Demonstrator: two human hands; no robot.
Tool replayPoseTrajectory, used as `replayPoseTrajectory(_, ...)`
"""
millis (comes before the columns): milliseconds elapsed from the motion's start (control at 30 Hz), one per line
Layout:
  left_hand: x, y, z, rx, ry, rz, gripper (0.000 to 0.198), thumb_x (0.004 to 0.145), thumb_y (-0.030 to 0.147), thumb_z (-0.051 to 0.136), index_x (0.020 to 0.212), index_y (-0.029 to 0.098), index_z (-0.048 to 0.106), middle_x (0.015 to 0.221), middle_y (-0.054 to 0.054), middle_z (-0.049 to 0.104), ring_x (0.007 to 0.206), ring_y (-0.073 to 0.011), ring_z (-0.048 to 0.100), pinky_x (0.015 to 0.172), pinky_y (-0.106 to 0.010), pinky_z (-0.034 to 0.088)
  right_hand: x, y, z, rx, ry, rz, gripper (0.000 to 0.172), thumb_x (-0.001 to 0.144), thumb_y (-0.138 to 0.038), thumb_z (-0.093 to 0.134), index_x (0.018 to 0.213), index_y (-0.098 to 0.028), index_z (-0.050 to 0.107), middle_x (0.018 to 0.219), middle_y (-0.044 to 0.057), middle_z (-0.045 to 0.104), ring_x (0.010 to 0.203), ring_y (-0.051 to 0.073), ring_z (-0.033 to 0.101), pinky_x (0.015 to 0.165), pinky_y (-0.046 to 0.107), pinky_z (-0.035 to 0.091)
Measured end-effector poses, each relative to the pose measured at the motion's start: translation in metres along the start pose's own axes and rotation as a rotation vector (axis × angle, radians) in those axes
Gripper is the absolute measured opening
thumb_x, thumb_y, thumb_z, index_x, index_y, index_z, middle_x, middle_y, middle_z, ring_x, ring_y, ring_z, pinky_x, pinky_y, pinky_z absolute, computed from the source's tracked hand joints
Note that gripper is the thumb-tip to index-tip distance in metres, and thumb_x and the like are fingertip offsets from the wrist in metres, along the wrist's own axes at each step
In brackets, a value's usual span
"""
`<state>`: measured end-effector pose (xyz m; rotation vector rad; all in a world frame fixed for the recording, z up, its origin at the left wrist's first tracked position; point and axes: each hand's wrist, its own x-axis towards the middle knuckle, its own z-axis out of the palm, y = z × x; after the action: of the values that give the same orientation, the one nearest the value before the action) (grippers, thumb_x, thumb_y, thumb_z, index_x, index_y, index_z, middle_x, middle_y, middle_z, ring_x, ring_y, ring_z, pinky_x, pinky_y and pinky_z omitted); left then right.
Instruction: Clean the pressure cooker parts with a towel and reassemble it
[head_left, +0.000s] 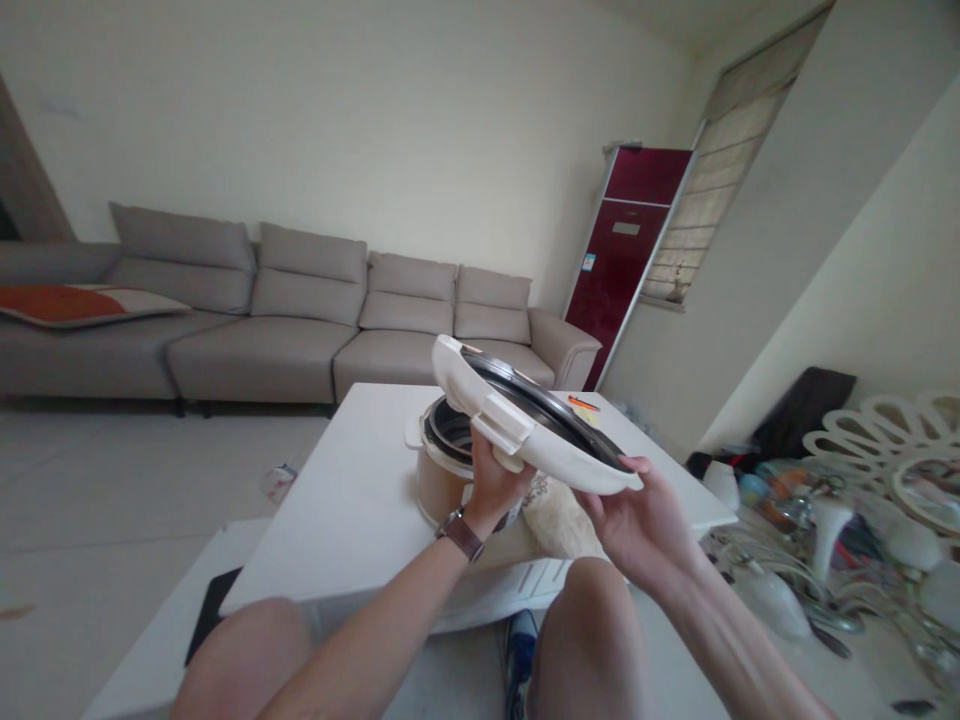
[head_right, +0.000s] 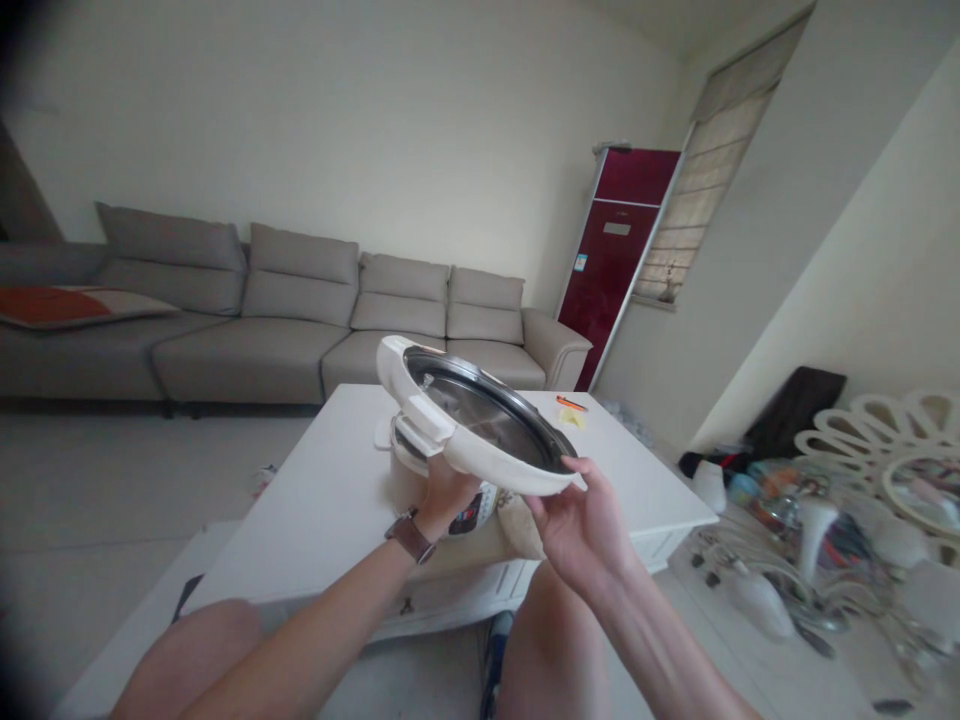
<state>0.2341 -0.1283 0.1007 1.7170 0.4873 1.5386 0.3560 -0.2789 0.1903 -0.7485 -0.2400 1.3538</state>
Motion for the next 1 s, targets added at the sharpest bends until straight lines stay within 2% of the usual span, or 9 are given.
replayPoseTrajectory(67,0.007,0.011,-0.009,0.065,0.198,0.096,0.052,0.071,0.031,0.074,0.113,0.027,0.043,0.11,-0.01,0.055,0.11,-0.0299,0.059,0.091,-0.047,0.052,0.004,0.003,0.003,0.043,-0.062,0.038,0.04,0.086,-0.019,0.06,0.126,-0.015,0.064,0.1,0.01,0.08,0.086,0.022,0.078,0.066,0.027,0.067)
replayPoseTrajectory(167,0.024,0.028,-0.024,0.211,0.332,0.235,0.042,0.069,0.029,0.068,0.097,0.027,0.036,0.097,-0.005,0.047,0.092,-0.025,0.053,0.082,-0.042,0.049,0.014,0.008,0.009,0.094,-0.163,0.148,0.038,0.089,-0.023,0.058,0.125,-0.012,0.064,0.101,0.014,0.079,0.09,0.023,0.079,0.063,0.024,0.066)
replayPoseTrajectory(267,0.046,0.043,-0.037,0.312,0.35,0.307,0.041,0.064,0.024,0.063,0.092,0.026,0.032,0.092,-0.004,0.042,0.084,-0.0225,0.048,0.076,-0.039,0.046,0.027,0.013,0.015,0.146,-0.263,0.237,0.033,0.095,-0.033,0.057,0.116,-0.008,0.065,0.092,0.014,0.078,0.089,0.025,0.079,0.061,0.025,0.065)
replayPoseTrajectory(400,0.067,0.059,-0.049,0.4,0.365,0.401,0.039,0.061,0.021,0.062,0.086,0.025,0.033,0.089,-0.003,0.04,0.082,-0.0213,0.045,0.074,-0.038,0.043,0.038,0.016,0.026,0.167,-0.371,0.257,0.04,0.101,-0.049,0.048,0.104,-0.013,0.065,0.088,0.012,0.075,0.087,0.023,0.078,0.061,0.026,0.065)
replayPoseTrajectory(533,0.073,0.071,-0.056,0.514,0.326,0.435,0.04,0.059,0.023,0.067,0.083,0.025,0.034,0.088,-0.003,0.042,0.08,-0.0216,0.047,0.073,-0.038,0.045,0.039,0.015,0.03,0.203,-0.454,0.269,0.048,0.103,-0.058,0.041,0.111,-0.016,0.063,0.089,0.011,0.073,0.08,0.019,0.074,0.061,0.025,0.063)
replayPoseTrajectory(667,0.072,0.079,-0.057,0.58,0.314,0.479,0.04,0.057,0.023,0.07,0.077,0.026,0.035,0.083,-0.002,0.042,0.074,-0.0208,0.045,0.069,-0.037,0.044,0.043,0.013,0.026,0.216,-0.495,0.363,0.053,0.103,-0.063,0.036,0.111,-0.015,0.059,0.084,0.008,0.07,0.065,0.015,0.066,0.049,0.021,0.057)
replayPoseTrajectory(800,0.085,0.085,-0.055,0.576,0.354,0.421,0.036,0.055,0.022,0.068,0.074,0.024,0.038,0.08,0.001,0.042,0.071,-0.0169,0.043,0.068,-0.032,0.041,0.051,0.019,0.021,0.178,-0.547,0.304,0.045,0.104,-0.055,0.04,0.101,-0.014,0.058,0.078,0.004,0.067,0.055,0.01,0.057,0.041,0.016,0.047)
replayPoseTrajectory(900,0.106,0.088,-0.057,0.52,0.358,0.27,0.031,0.053,0.022,0.067,0.072,0.022,0.041,0.075,0.003,0.042,0.069,-0.0139,0.04,0.065,-0.028,0.036,0.053,0.038,0.013,0.088,-0.665,0.224,0.032,0.101,-0.044,0.05,0.096,-0.014,0.06,0.072,0.0,0.064,0.05,0.008,0.055,0.036,0.014,0.041)
replayPoseTrajectory(1000,0.132,0.088,-0.062,0.339,0.301,0.065,0.027,0.051,0.02,0.064,0.065,0.021,0.041,0.066,0.005,0.038,0.062,-0.0114,0.035,0.056,-0.026,0.028,0.055,0.072,-0.001,-0.109,-0.787,0.286,0.027,0.095,-0.042,0.057,0.092,-0.015,0.062,0.069,-0.001,0.064,0.047,0.009,0.059,0.034,0.014,0.039)
